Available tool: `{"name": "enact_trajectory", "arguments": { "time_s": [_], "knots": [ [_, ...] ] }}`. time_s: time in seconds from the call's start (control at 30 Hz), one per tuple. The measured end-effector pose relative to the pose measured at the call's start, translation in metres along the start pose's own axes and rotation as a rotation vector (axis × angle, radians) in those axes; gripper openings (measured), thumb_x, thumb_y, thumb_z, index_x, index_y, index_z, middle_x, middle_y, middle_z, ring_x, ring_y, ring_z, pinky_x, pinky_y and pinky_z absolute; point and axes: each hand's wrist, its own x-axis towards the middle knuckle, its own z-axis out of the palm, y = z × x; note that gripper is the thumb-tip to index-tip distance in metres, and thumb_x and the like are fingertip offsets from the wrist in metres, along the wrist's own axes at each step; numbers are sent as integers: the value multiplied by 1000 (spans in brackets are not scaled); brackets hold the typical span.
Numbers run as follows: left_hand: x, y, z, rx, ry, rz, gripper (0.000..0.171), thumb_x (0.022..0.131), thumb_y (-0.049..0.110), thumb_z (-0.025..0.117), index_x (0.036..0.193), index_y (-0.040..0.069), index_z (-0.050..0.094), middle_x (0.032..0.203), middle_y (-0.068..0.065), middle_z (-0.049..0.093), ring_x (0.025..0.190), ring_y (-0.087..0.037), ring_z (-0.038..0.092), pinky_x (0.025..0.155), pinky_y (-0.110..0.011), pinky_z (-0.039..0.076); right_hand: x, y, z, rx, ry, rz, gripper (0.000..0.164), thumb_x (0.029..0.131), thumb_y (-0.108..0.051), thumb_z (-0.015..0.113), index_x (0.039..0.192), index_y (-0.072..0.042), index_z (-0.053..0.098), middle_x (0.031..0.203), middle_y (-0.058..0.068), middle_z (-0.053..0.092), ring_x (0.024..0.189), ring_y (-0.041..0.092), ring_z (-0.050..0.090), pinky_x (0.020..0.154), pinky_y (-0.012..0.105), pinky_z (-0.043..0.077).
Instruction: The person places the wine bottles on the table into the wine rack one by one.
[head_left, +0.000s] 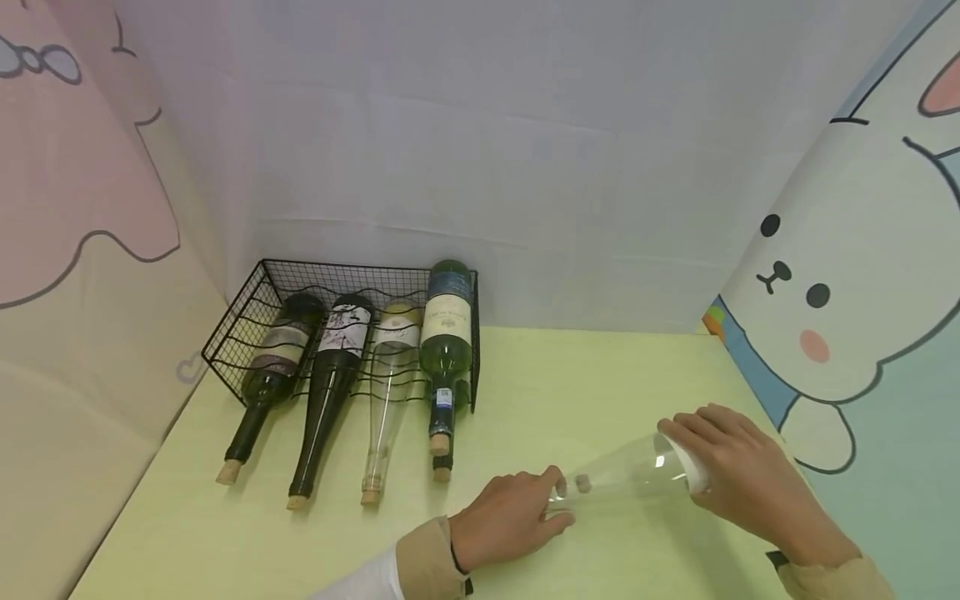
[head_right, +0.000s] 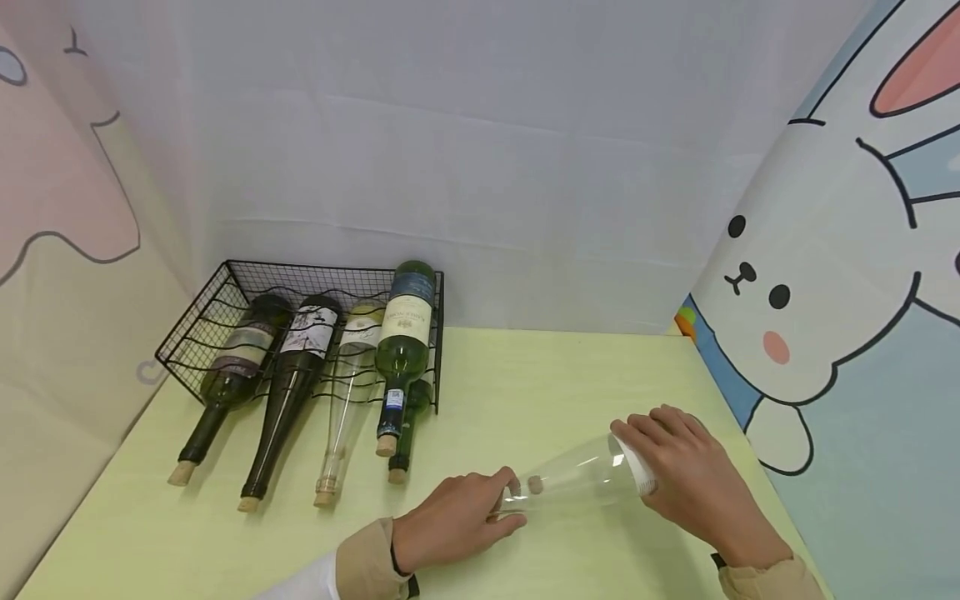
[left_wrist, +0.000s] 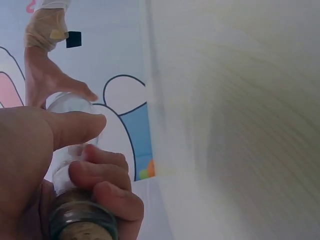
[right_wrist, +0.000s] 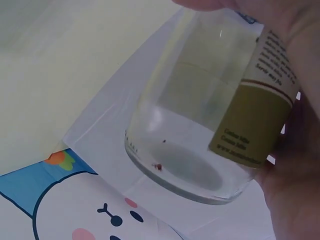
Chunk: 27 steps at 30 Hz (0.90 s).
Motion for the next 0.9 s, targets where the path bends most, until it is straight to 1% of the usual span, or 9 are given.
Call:
{"name": "enact_trajectory", "arguments": {
  "time_s": [0.17,0.3,0.43,0.53,0.63,0.73,0.77,0.87,0.9],
  "knots": [
    [1,2,-1,38,66,-27,24,96,46,61,87,24,54,61,15,48,47,-1,40,44,-20,34,2,-2,2,36,-2,20,87,39,-22,94,121,-14,64,110,2,66,101,29,57,85,51,50],
    [0,2,-4,26,93,-30,23,95,33,64,79,23,51,57,13,43,45,-2,35,43,-20,32,2,-3,6,57,9,29,86,40,-24,93,121,-16,64,111,0,66,100,27,57,82,50,51],
    [-2,1,-6,12,106,-20,20,93,24,64,77,23,51,58,14,43,46,-2,35,44,-19,32,2,-4,10,75,12,38,87,41,-25,94,122,-17,63,113,1,65,103,29,56,85,52,49],
    [-4,0,-7,27,137,-13,18,89,20,65,76,23,53,60,16,45,47,0,38,44,-19,33,2,-3,14,93,31,32,89,42,-24,94,124,-16,62,116,2,64,107,30,56,96,50,43],
    [-4,0,-10,38,172,-4,18,85,17,66,74,24,54,61,18,47,48,1,39,44,-18,33,1,-2,16,104,55,18,93,41,-23,95,127,-14,61,118,4,62,111,31,54,112,41,27],
    [-5,0,-12,29,180,-4,19,84,16,66,72,25,53,61,20,47,48,3,40,44,-17,33,0,0,16,116,64,18,100,39,-22,96,131,-13,58,127,10,58,117,34,50,119,33,11],
    [-5,0,-13,25,178,-6,20,84,16,66,72,25,53,62,20,47,48,3,40,44,-17,34,0,0,16,122,66,27,101,39,-22,96,132,-14,57,131,11,56,118,36,48,119,33,10],
    [-7,0,-16,11,176,-20,19,84,15,65,72,25,53,62,20,47,48,2,40,45,-17,34,0,2,17,159,93,64,102,42,-24,95,135,-15,56,141,16,46,121,40,44,112,46,25],
    [-8,0,-17,5,176,-26,19,84,15,65,73,24,53,62,19,48,48,2,40,45,-17,34,0,3,17,175,101,85,101,46,-34,95,137,-16,55,145,17,43,123,41,43,107,51,30]
  ]
}}
